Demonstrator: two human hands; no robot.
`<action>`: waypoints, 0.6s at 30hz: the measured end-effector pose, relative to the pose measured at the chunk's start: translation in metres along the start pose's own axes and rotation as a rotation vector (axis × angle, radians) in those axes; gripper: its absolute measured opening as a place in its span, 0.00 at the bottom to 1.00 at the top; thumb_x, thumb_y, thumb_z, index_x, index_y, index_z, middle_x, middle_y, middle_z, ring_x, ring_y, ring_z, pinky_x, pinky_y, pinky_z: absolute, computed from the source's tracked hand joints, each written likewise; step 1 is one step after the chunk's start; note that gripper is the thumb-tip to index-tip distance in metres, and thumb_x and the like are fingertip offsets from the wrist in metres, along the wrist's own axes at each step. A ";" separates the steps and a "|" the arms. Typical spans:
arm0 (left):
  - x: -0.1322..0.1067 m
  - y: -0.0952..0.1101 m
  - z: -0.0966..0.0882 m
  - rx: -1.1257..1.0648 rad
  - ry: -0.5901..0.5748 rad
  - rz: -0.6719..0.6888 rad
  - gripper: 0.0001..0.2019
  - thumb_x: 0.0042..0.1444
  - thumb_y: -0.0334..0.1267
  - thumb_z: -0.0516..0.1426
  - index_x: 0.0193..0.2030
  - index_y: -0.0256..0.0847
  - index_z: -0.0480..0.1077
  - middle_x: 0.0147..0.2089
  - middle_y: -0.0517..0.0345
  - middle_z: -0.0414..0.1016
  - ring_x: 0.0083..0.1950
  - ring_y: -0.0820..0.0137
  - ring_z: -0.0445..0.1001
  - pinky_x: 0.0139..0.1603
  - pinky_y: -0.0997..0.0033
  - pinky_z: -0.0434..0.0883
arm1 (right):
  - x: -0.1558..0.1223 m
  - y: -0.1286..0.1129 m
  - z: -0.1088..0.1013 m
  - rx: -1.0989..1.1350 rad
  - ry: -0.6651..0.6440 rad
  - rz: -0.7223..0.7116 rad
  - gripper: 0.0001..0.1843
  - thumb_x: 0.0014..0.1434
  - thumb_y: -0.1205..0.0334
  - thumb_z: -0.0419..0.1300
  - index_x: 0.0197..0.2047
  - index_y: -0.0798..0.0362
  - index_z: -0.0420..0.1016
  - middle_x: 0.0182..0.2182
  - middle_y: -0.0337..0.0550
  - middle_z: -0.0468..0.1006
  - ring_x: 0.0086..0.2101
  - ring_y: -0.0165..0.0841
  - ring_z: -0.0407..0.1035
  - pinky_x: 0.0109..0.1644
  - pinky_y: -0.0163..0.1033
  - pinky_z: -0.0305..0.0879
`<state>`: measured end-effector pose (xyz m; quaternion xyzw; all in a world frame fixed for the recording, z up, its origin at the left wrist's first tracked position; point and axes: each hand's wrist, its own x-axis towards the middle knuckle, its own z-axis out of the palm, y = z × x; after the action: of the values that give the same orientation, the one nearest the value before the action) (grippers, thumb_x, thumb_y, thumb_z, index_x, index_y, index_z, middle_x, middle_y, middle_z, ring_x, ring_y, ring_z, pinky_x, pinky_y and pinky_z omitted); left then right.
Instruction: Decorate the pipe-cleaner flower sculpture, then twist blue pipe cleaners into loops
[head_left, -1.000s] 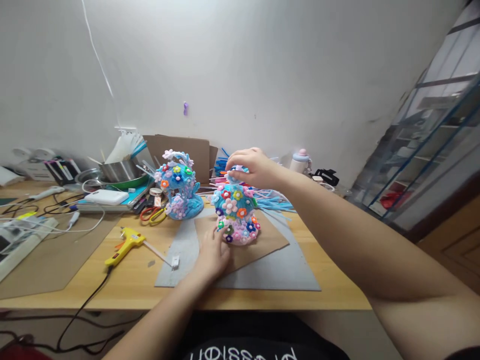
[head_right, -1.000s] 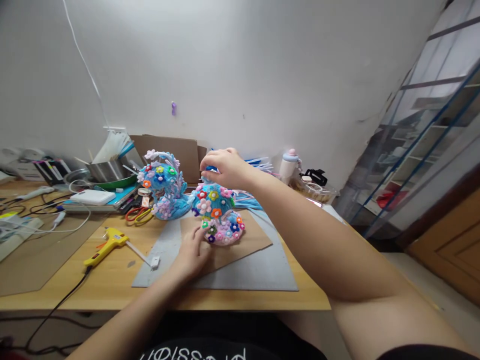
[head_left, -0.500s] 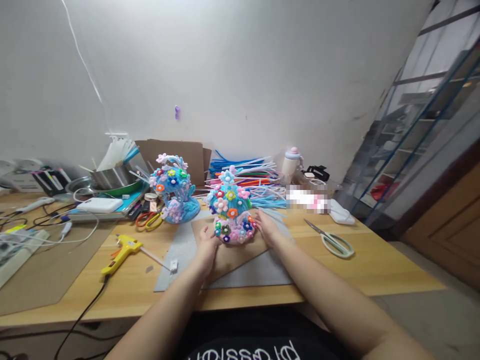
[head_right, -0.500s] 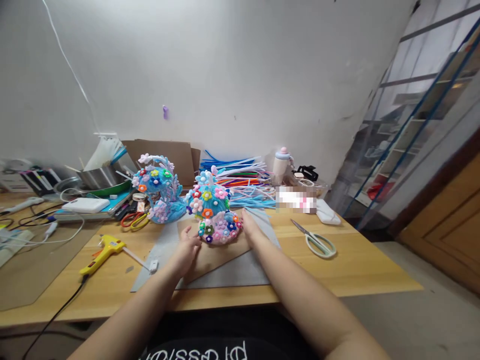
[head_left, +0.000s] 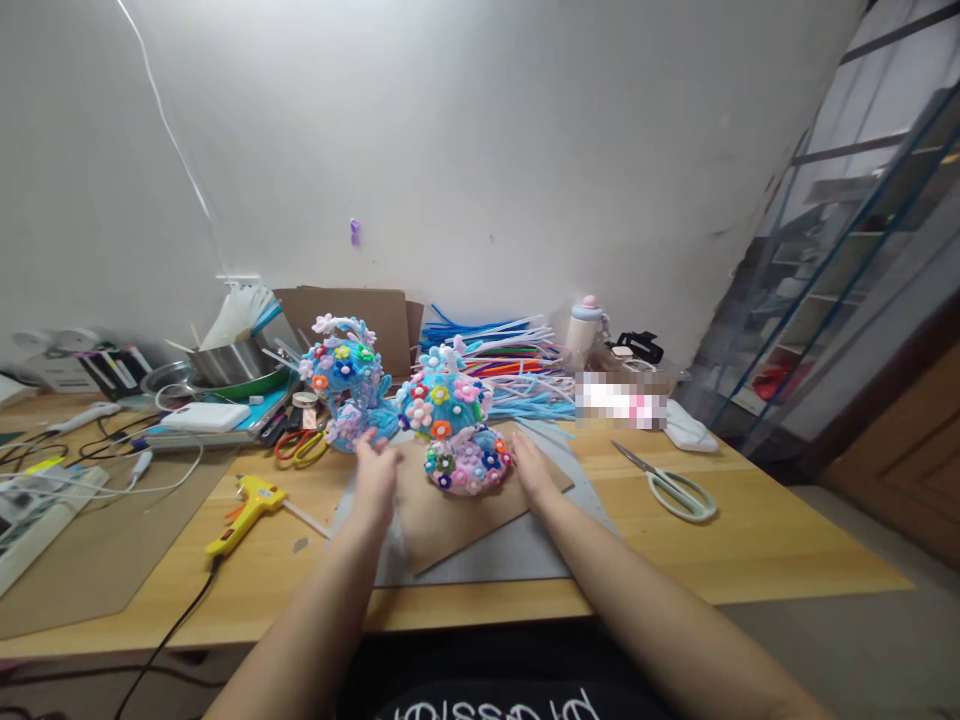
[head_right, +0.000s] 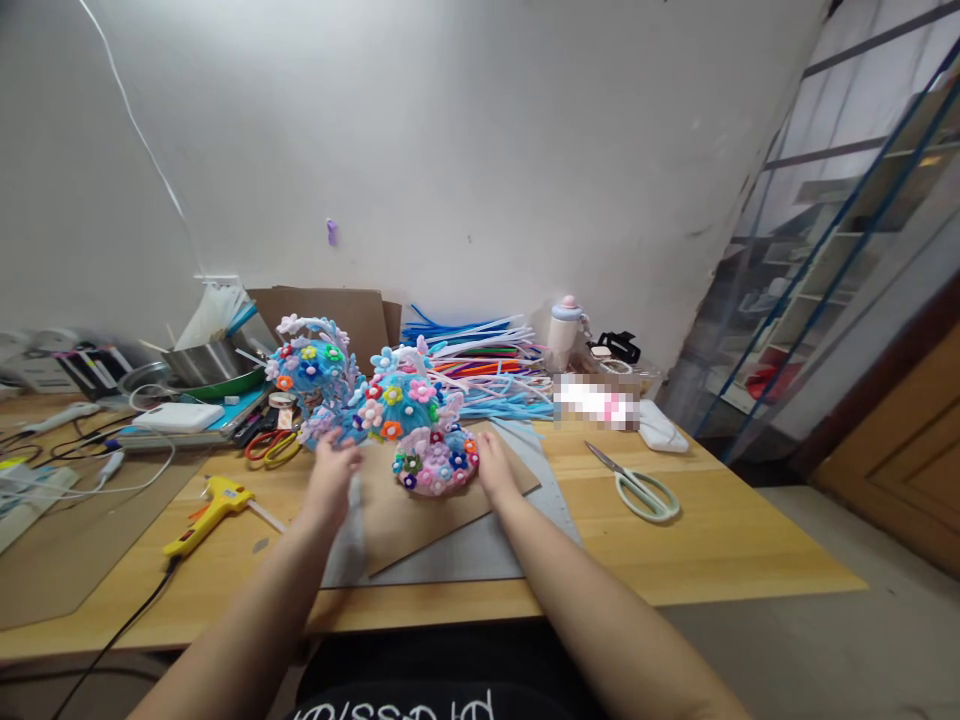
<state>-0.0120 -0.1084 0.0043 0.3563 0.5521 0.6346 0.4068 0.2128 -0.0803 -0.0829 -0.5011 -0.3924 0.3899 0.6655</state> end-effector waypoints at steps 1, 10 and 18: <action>0.006 0.019 -0.004 0.009 0.004 0.089 0.30 0.43 0.24 0.55 0.55 0.46 0.59 0.50 0.54 0.67 0.53 0.66 0.66 0.53 0.64 0.63 | 0.002 -0.002 -0.001 -0.028 -0.001 -0.019 0.17 0.49 0.50 0.57 0.40 0.50 0.74 0.41 0.46 0.77 0.47 0.41 0.67 0.55 0.47 0.59; 0.043 0.078 -0.004 0.151 -0.257 0.230 0.17 0.35 0.28 0.57 0.37 0.38 0.74 0.37 0.55 0.75 0.45 0.62 0.71 0.52 0.60 0.65 | 0.036 -0.041 0.013 -0.205 -0.111 -0.261 0.07 0.44 0.60 0.61 0.29 0.51 0.75 0.35 0.43 0.75 0.43 0.40 0.66 0.54 0.46 0.57; 0.033 0.014 0.028 0.068 -0.331 0.105 0.07 0.41 0.30 0.63 0.30 0.37 0.73 0.35 0.55 0.76 0.45 0.62 0.72 0.50 0.65 0.67 | 0.037 -0.013 0.008 -0.185 -0.039 -0.193 0.16 0.43 0.60 0.61 0.39 0.51 0.73 0.41 0.44 0.72 0.44 0.38 0.65 0.54 0.46 0.57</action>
<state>-0.0022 -0.0673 0.0218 0.4980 0.4793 0.5686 0.4461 0.2212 -0.0461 -0.0640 -0.5126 -0.4859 0.2961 0.6431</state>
